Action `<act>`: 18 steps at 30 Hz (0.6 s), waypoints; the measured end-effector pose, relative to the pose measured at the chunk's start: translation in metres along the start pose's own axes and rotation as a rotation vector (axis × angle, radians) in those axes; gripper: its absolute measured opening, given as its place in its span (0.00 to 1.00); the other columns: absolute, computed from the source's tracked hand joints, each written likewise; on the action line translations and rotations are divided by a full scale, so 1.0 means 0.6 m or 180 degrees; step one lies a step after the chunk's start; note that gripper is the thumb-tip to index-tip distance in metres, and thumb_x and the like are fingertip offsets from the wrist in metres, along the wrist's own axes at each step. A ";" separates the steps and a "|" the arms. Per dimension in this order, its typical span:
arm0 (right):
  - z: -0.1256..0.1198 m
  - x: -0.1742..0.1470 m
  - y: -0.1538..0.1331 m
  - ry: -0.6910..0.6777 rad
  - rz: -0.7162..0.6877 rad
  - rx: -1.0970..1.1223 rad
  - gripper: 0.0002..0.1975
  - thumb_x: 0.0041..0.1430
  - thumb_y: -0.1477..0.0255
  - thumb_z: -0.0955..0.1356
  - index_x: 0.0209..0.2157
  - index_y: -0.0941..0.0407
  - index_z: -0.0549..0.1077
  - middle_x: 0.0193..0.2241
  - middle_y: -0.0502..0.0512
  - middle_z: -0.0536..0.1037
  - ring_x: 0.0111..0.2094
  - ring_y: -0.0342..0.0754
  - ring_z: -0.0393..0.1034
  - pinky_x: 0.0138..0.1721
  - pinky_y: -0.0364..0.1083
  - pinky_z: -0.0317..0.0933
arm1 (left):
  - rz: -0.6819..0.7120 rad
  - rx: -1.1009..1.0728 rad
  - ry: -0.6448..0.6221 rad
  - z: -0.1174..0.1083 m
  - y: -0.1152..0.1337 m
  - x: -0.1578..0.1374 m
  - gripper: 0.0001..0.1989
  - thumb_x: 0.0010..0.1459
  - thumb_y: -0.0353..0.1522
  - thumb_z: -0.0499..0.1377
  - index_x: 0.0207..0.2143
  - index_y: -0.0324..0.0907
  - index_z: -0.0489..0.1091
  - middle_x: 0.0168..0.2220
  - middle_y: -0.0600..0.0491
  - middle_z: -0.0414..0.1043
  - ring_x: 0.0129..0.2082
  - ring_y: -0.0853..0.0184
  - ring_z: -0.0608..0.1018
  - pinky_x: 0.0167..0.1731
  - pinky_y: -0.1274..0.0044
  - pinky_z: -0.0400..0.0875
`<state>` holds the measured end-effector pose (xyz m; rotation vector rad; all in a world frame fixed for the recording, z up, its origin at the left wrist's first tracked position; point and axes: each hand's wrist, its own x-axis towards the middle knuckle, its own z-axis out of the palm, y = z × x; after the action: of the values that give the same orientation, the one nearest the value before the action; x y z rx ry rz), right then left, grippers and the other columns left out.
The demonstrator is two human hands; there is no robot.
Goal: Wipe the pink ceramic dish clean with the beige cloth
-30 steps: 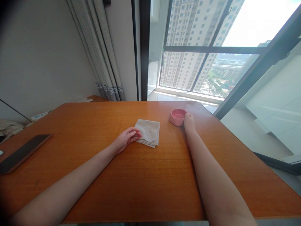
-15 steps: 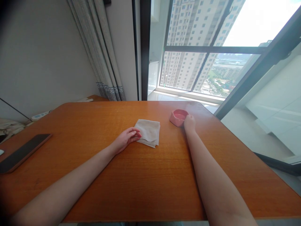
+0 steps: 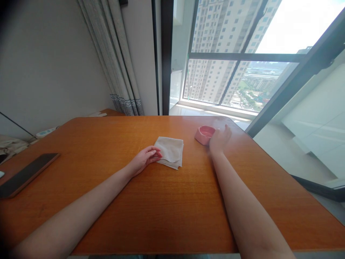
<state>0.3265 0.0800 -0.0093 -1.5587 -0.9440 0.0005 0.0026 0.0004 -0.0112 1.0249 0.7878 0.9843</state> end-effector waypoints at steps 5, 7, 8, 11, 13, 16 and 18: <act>0.012 -0.098 -0.105 -0.1071 -0.1381 0.0158 0.23 0.59 0.71 0.57 0.56 0.54 0.62 0.50 0.59 0.68 0.49 0.51 0.62 0.53 0.53 0.55 | 0.0022 0.0239 -0.0023 -0.001 -0.001 0.003 0.11 0.53 0.38 0.58 0.31 0.38 0.69 0.20 0.56 0.66 0.15 0.78 0.64 0.14 0.85 0.51; 0.022 -0.151 -0.136 -0.2365 -0.1728 0.0127 0.23 0.61 0.68 0.58 0.57 0.53 0.60 0.47 0.58 0.70 0.42 0.49 0.66 0.47 0.51 0.59 | 0.0097 0.0059 -0.0057 -0.003 0.001 0.004 0.13 0.55 0.40 0.56 0.28 0.37 0.68 0.15 0.60 0.58 0.11 0.80 0.55 0.12 0.84 0.43; 0.027 -0.176 -0.149 -0.2904 -0.1914 -0.0016 0.23 0.61 0.67 0.58 0.58 0.53 0.60 0.48 0.58 0.70 0.42 0.49 0.67 0.48 0.51 0.59 | 0.0141 -0.0093 -0.0075 -0.004 0.002 0.005 0.15 0.56 0.41 0.55 0.27 0.38 0.68 0.13 0.61 0.54 0.11 0.80 0.52 0.12 0.84 0.42; 0.035 -0.228 -0.171 -0.3512 -0.2345 -0.0656 0.19 0.63 0.64 0.58 0.52 0.52 0.67 0.50 0.58 0.70 0.48 0.53 0.63 0.51 0.54 0.56 | 0.0265 -0.0554 -0.0109 -0.010 0.008 0.007 0.21 0.59 0.46 0.50 0.27 0.38 0.68 0.12 0.61 0.51 0.11 0.79 0.51 0.13 0.83 0.42; 0.039 -0.235 -0.174 -0.3469 -0.2363 -0.1080 0.17 0.63 0.64 0.57 0.45 0.54 0.72 0.48 0.59 0.71 0.48 0.55 0.63 0.50 0.54 0.56 | 0.0298 -0.0734 -0.0089 -0.014 0.011 0.009 0.24 0.60 0.48 0.47 0.27 0.38 0.68 0.13 0.59 0.53 0.12 0.78 0.53 0.13 0.83 0.44; 0.044 -0.210 -0.153 -0.3233 -0.1841 -0.1396 0.16 0.61 0.65 0.59 0.31 0.56 0.74 0.39 0.62 0.74 0.43 0.55 0.67 0.46 0.54 0.58 | 0.0279 -0.0768 -0.0019 -0.017 0.011 0.011 0.26 0.60 0.49 0.44 0.27 0.38 0.68 0.14 0.59 0.54 0.13 0.77 0.55 0.14 0.83 0.47; 0.046 -0.179 -0.122 -0.2950 -0.1127 -0.1177 0.13 0.53 0.64 0.66 0.18 0.55 0.70 0.29 0.61 0.74 0.38 0.57 0.68 0.43 0.55 0.59 | 0.0240 -0.0680 -0.0046 -0.017 0.009 0.010 0.27 0.60 0.50 0.44 0.27 0.38 0.69 0.14 0.59 0.53 0.13 0.77 0.55 0.15 0.83 0.49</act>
<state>0.2008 0.0371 -0.0092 -1.7129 -2.0329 0.3394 -0.0057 0.0104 -0.0098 0.8806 0.6207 1.0993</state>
